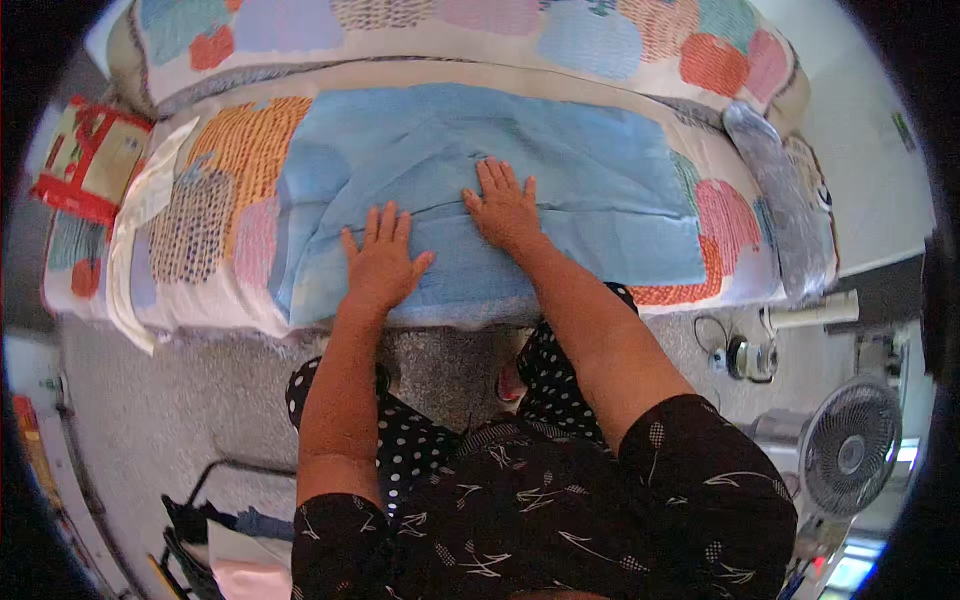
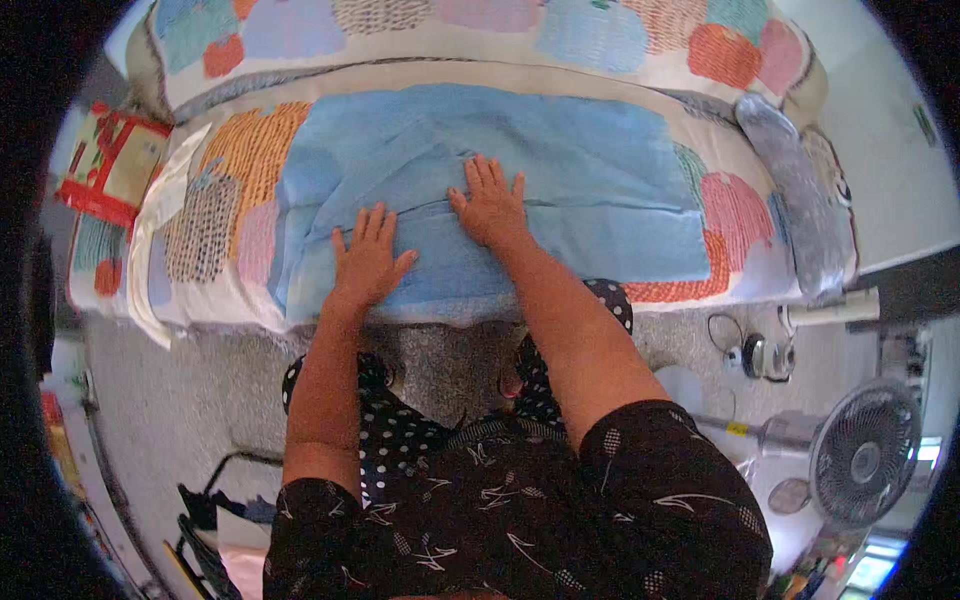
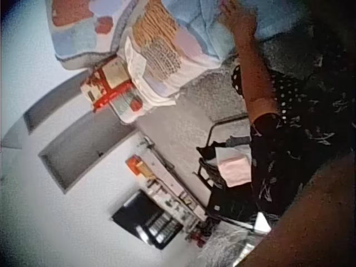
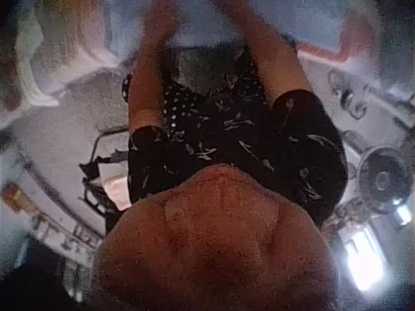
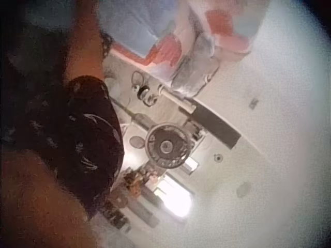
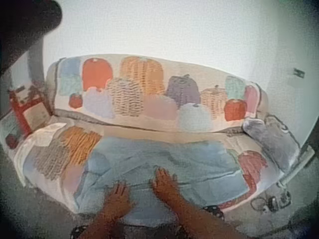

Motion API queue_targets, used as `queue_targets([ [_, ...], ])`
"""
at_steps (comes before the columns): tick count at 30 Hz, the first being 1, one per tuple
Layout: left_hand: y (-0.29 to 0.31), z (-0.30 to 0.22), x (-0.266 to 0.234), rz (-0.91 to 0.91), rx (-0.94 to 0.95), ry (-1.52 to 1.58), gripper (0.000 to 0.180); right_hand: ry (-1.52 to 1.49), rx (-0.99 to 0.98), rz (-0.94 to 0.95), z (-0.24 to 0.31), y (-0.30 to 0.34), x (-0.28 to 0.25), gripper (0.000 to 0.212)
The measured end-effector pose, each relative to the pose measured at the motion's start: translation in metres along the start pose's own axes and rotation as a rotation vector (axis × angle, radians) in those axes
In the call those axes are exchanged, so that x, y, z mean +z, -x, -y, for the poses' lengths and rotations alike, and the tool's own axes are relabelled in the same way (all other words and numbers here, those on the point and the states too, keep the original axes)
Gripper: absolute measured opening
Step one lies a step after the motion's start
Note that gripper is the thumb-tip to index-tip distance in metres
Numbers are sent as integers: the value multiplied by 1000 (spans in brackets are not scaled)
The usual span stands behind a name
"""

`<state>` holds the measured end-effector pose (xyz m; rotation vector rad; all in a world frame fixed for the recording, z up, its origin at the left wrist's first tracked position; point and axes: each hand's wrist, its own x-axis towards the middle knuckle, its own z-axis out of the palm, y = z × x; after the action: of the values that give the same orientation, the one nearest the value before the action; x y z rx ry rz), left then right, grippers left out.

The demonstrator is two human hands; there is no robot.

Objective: Folding a blue shirt on a bed

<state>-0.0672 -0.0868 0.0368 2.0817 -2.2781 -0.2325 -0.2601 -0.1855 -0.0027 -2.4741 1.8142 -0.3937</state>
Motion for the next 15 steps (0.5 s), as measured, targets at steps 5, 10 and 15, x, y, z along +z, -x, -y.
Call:
queue_targets([
  [5, -6, 6, 2, -10, 42, 50, 63, 56, 99, 26, -43, 13, -8, 59],
  [10, -15, -3, 0, -172, -79, -42, 63, 292, 43, -26, -135, 56, -49, 58],
  [15, -36, -40, 16, -699, 139, 111, 63, 185, 155, -72, -176, 84, -51, 59],
])
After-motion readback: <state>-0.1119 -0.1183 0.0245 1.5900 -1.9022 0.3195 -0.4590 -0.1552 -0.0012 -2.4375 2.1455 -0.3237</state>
